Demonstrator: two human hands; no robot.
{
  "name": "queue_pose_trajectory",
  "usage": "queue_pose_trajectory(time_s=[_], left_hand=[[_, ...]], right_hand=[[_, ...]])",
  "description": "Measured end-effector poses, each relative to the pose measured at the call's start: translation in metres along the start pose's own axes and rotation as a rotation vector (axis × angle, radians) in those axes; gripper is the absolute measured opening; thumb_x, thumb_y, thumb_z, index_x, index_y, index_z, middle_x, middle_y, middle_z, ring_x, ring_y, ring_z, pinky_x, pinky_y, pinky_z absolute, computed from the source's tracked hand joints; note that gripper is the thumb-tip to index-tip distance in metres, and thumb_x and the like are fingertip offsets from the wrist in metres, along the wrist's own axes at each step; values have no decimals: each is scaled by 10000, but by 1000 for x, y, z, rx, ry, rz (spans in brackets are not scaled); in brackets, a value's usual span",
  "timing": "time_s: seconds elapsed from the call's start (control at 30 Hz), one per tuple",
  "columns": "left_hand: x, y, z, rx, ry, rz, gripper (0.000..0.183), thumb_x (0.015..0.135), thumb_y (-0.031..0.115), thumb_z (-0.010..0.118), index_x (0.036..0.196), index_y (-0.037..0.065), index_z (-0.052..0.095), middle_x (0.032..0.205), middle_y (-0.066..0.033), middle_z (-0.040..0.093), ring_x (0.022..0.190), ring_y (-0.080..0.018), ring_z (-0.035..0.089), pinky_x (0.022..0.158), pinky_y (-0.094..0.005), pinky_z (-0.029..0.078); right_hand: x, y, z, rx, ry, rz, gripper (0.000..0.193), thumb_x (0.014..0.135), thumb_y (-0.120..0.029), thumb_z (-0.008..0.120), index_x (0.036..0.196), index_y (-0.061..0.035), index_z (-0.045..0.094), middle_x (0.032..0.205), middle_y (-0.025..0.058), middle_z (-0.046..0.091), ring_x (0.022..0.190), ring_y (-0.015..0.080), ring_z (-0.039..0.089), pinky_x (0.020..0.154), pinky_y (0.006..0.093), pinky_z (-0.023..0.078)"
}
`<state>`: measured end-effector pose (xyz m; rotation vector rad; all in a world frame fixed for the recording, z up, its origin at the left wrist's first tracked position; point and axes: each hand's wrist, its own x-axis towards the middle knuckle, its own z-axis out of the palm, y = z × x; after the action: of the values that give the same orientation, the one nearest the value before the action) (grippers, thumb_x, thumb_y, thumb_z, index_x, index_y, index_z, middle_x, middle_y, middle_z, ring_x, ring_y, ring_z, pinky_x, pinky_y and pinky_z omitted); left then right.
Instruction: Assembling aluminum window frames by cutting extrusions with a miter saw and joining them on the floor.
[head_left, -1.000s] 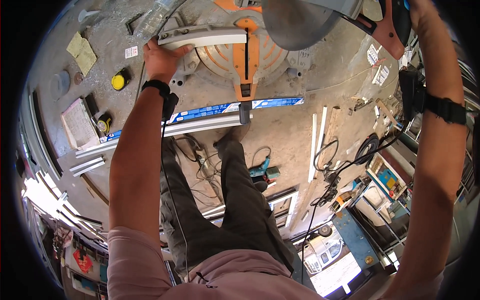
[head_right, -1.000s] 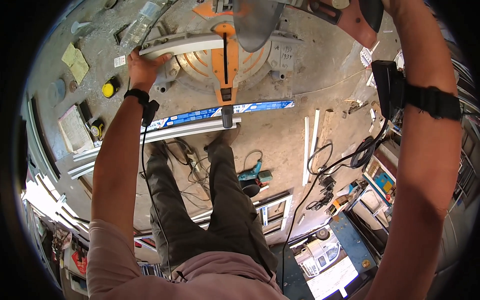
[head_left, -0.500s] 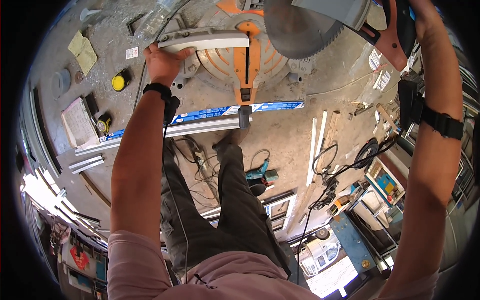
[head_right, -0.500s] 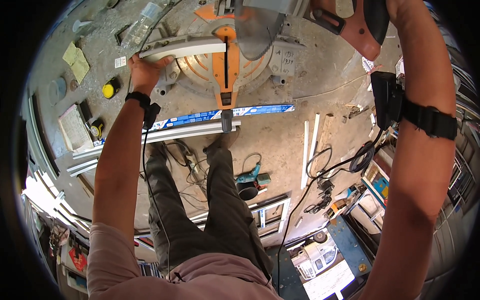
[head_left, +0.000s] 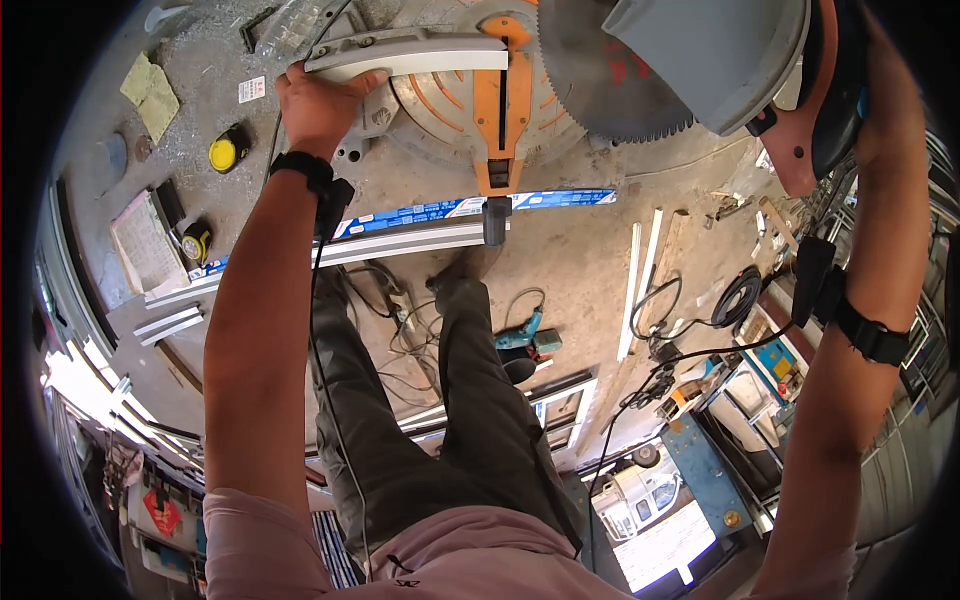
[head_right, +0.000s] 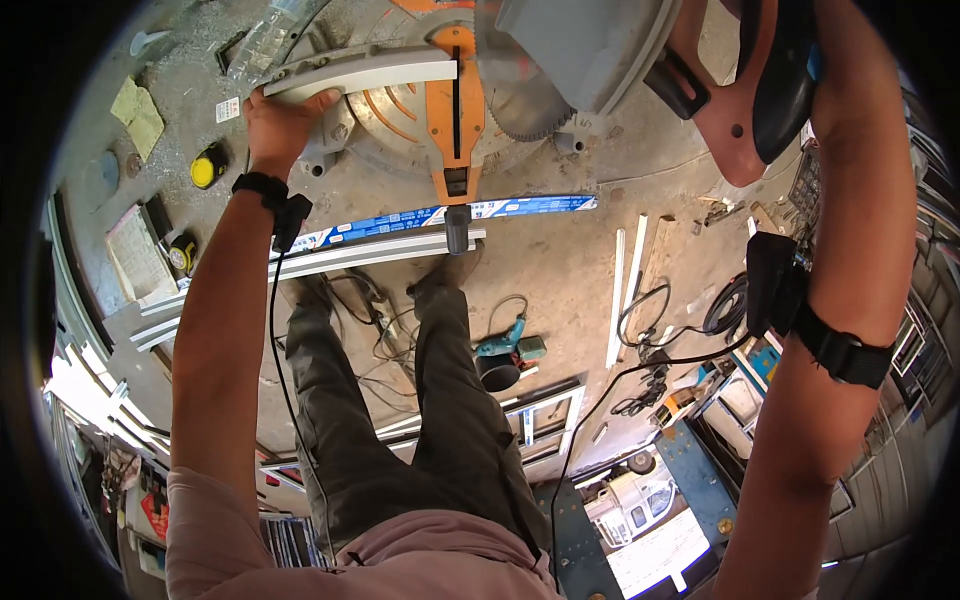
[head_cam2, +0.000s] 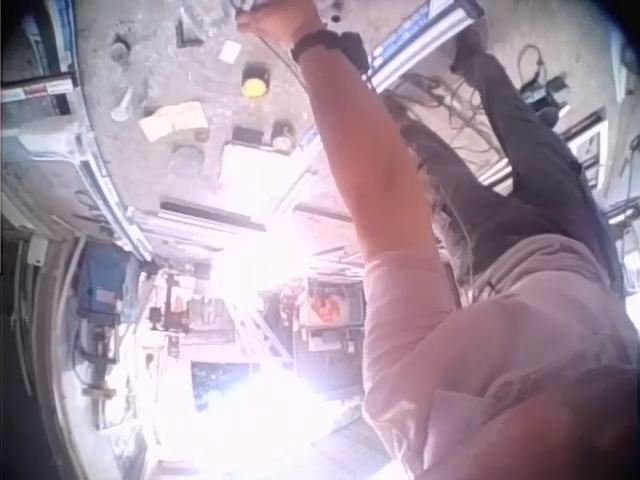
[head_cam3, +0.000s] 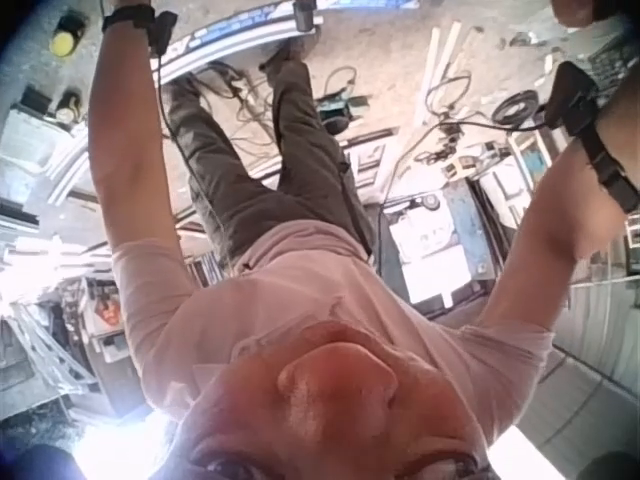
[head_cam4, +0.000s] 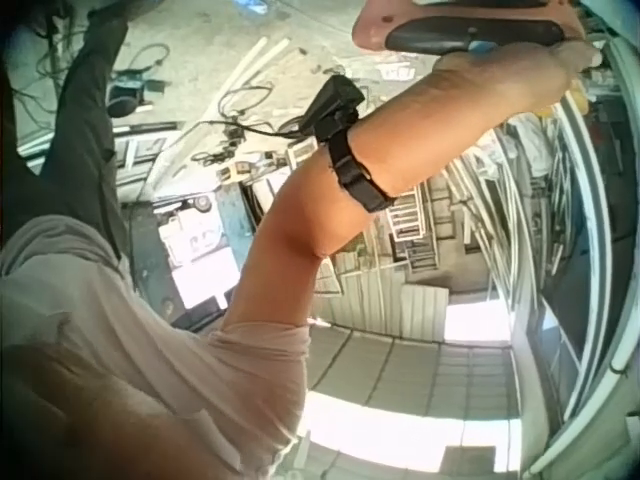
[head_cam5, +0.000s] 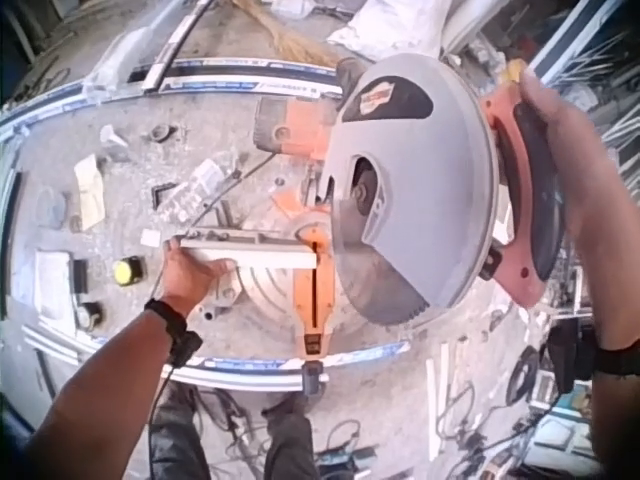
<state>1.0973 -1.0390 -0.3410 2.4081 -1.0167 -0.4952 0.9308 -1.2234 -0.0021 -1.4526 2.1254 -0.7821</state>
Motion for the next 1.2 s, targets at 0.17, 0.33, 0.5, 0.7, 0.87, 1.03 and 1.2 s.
queue_pose_trajectory(time_s=[0.17, 0.33, 0.5, 0.7, 0.87, 1.03, 1.2], left_hand=[[5, -26, 15, 170, 2, 149, 1062, 549, 633, 821, 1170, -147, 455, 1145, -203, 527, 1169, -349, 428, 952, -384, 452], [1, -11, 7, 85, 20, 91, 1057, 559, 652, 808, 1177, -142, 485, 1183, -204, 497, 1181, -361, 396, 987, -385, 412], [5, -13, 13, 111, 51, 80, 1198, 517, 684, 813, 1218, -192, 392, 1260, -281, 445, 1229, -386, 389, 1018, -386, 399], [8, -26, 18, 139, 54, 119, 1215, 515, 690, 812, 1204, -216, 386, 1234, -310, 465, 1225, -415, 398, 1030, -401, 383], [16, -25, 16, 239, 91, 141, 1236, 504, 716, 799, 1197, -224, 397, 1212, -330, 474, 1228, -433, 410, 1026, -411, 387], [-1, -4, 10, 213, 67, 158, 1249, 493, 728, 794, 1196, -226, 400, 1197, -326, 489, 1201, -417, 448, 1019, -408, 393], [2, -8, 7, 283, 55, 219, 1073, 586, 703, 758, 1202, -139, 510, 1208, -288, 483, 1184, -413, 394, 1023, -422, 343]], right_hand=[[13, 42, -7, 107, -39, -27, 431, 970, -441, 440, 993, -58, 637, 852, 91, 667, 683, 204, 614, 640, 303, 492], [20, 95, -39, 282, -281, -74, 489, 976, -412, 402, 1157, 14, 559, 955, 139, 656, 825, 244, 627, 761, 340, 504], [39, 142, -68, 616, -867, 72, 659, 974, -460, 267, 1232, 100, 499, 1028, 205, 629, 919, 288, 630, 823, 360, 525], [-1, 170, -43, 461, -554, -295, 726, 947, -647, 178, 1063, -53, 578, 736, 82, 636, 614, 149, 670, 497, 260, 617], [-18, 154, -40, 520, -418, -197, 717, 956, -635, 212, 1061, -28, 579, 738, 85, 638, 603, 147, 664, 507, 253, 614], [-29, 160, -27, 531, -338, -192, 723, 951, -633, 225, 1086, -10, 567, 784, 100, 635, 651, 165, 658, 556, 268, 600], [-32, 164, -25, 556, -298, -185, 732, 947, -632, 238, 1111, 7, 555, 829, 114, 633, 700, 182, 652, 604, 283, 586]])
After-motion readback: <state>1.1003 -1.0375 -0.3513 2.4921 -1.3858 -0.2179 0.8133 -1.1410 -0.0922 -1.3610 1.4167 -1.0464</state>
